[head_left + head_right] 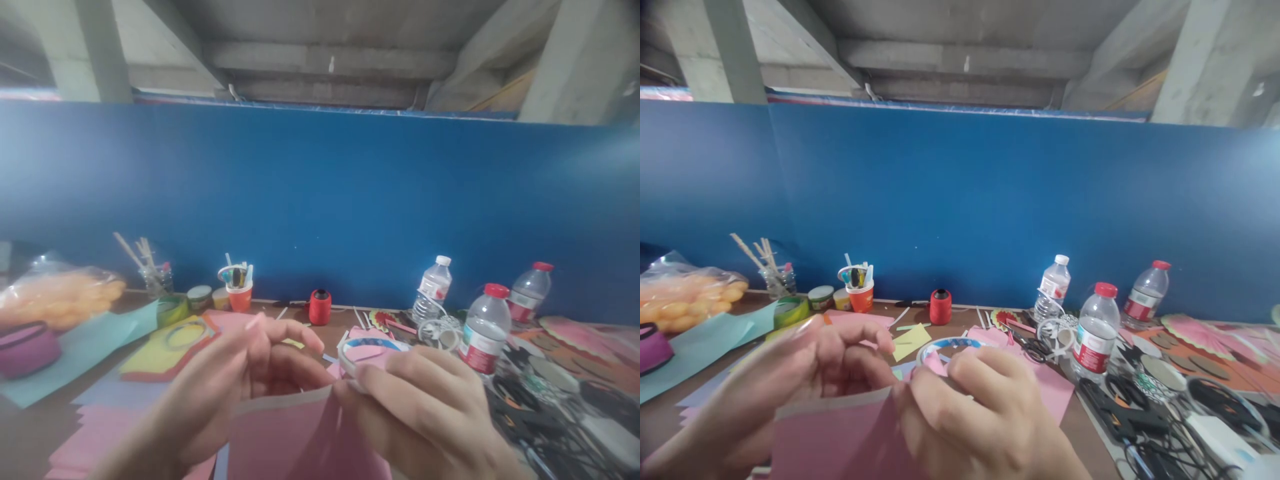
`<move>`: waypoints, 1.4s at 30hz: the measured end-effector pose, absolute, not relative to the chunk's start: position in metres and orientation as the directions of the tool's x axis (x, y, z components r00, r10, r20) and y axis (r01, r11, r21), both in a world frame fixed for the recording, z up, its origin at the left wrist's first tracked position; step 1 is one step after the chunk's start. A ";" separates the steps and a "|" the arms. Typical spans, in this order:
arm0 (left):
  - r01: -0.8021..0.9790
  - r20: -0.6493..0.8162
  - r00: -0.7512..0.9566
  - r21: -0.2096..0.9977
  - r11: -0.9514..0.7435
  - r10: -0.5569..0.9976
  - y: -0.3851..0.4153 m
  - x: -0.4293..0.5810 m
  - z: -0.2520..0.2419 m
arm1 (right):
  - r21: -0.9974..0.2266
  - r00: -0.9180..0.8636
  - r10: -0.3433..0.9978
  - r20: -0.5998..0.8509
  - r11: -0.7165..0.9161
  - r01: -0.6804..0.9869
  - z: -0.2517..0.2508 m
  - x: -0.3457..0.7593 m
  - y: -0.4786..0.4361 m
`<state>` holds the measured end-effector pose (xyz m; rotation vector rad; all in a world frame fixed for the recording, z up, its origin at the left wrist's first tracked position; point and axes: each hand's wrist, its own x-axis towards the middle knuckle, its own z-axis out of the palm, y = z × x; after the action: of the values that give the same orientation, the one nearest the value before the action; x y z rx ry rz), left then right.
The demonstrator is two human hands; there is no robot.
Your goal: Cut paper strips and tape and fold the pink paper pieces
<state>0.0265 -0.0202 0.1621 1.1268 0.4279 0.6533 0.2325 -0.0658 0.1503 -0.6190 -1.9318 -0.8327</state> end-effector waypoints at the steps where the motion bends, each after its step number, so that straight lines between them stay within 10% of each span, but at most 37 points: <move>1: -0.263 0.015 0.746 0.925 0.274 0.666 -0.016 0.026 0.159 | 0.305 -0.457 0.074 0.887 0.649 0.697 0.148 0.231 -0.064; 13: 0.285 -0.182 0.786 0.955 -0.085 0.591 0.006 0.016 0.162 | 0.140 -0.579 0.380 0.721 0.739 0.659 0.126 0.219 -0.052; 22: 0.398 -0.209 0.727 0.905 -0.153 0.654 0.032 0.031 0.116 | 0.294 -0.704 0.473 0.529 0.676 0.675 0.108 0.225 -0.035; 31: 0.640 -0.413 0.631 0.755 -0.140 0.656 0.045 0.021 0.066 | -0.335 -0.608 0.729 0.314 0.684 0.648 0.050 0.241 -0.028; 42: 0.719 -0.172 0.535 0.607 -0.338 0.827 0.013 0.010 0.020 | -0.801 -0.274 0.897 0.348 0.436 0.410 -0.009 0.257 -0.038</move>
<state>0.0101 0.0127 0.0204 2.1343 1.2460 0.2188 0.2569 -0.0385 -0.0092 -1.1095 -1.8653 0.7455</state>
